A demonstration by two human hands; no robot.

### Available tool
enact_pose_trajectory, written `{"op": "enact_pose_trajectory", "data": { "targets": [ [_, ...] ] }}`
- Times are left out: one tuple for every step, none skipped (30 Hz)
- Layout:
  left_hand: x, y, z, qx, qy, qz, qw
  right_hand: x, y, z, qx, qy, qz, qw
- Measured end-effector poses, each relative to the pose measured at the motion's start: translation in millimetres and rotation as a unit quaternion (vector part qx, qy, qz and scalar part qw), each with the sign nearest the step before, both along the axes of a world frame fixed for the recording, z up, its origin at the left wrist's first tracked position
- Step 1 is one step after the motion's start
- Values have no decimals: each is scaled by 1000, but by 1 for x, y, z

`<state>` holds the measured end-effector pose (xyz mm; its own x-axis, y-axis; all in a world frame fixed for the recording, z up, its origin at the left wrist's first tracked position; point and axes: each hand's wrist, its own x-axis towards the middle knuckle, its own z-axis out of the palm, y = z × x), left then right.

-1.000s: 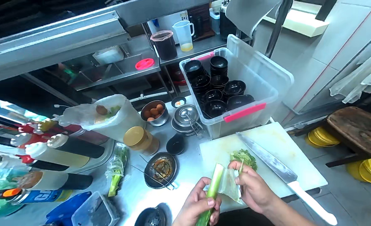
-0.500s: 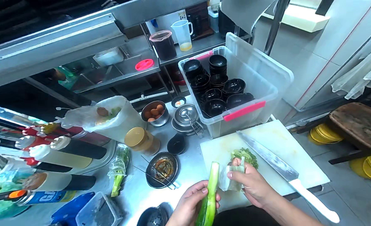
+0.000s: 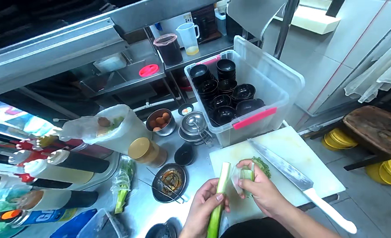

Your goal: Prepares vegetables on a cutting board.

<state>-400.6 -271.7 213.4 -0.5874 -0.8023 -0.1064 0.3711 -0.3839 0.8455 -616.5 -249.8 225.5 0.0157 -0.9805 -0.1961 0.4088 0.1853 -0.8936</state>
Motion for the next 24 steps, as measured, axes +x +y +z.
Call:
{"op": "enact_pose_trajectory", "data": {
  "targets": [
    [0, -1, 0, -3, 3, 3, 1000, 0, 0, 0, 0, 7, -3, 1000],
    [1, -2, 0, -4, 3, 8, 1000, -1, 0, 0, -2, 15, -5, 1000],
    [1, -3, 1, -5, 0, 15, 1000, -2, 0, -1, -7, 20, -2, 1000],
    [2, -3, 2, -6, -6, 20, 1000, -3, 1, -3, -15, 24, 4, 1000],
    [3, -4, 4, -6, -13, 25, 1000, -4, 1, -4, -24, 23, 9, 999],
    [4, -5, 5, -6, -17, 28, 999, -4, 2, -5, -31, 19, 15, 999],
    [5, -5, 6, -6, -20, 31, 999, -4, 2, -7, -38, 13, 20, 999],
    [6, -4, 8, -5, -22, 33, 999, -5, 2, -8, -46, 10, 24, 999],
    [7, -4, 9, -7, -23, 35, 999, -5, 1, -9, -57, 10, 31, 998],
    [7, -4, 10, -10, -25, 35, 999, -5, 1, -10, -69, 12, 35, 997],
    [7, -4, 11, -13, -27, 34, 999, -4, 0, -9, -75, 16, 31, 997],
    [7, -3, 11, -16, -32, 32, 999, -2, -2, -8, -76, 21, 23, 997],
    [7, -3, 12, -20, -38, 32, 999, 0, -4, -7, -77, 20, 13, 997],
    [7, -3, 12, -23, -41, 33, 998, 1, -7, -5, -80, 17, 5, 997],
    [6, -3, 12, -29, -45, 34, 998, 2, -9, -4, -83, 15, -1, 996],
    [5, -2, 12, -37, -51, 36, 997, 3, -11, -2, -86, 15, -6, 996],
    [5, -2, 12, -46, -56, 40, 997, 4, -12, 1, -90, 18, -11, 996],
    [4, -2, 13, -54, -60, 45, 996, 6, -13, 2, -93, 23, -17, 995],
    [4, -2, 13, -59, -61, 51, 995, 7, -13, 2, -98, 29, -20, 995],
    [4, -2, 13, -63, -63, 56, 994, 8, -12, 0, -107, 39, -19, 993],
    [4, -3, 13, -65, -64, 64, 994, 8, -11, -2, -117, 51, -12, 992],
    [5, -3, 13, -68, -65, 72, 993, 8, -9, -4, -125, 62, -2, 990],
    [5, -3, 13, -73, -70, 80, 992, 8, -7, -4, -129, 76, 9, 989],
    [6, -3, 14, -81, -80, 86, 990, 8, -5, -4, -134, 95, 20, 986]
  ]
}}
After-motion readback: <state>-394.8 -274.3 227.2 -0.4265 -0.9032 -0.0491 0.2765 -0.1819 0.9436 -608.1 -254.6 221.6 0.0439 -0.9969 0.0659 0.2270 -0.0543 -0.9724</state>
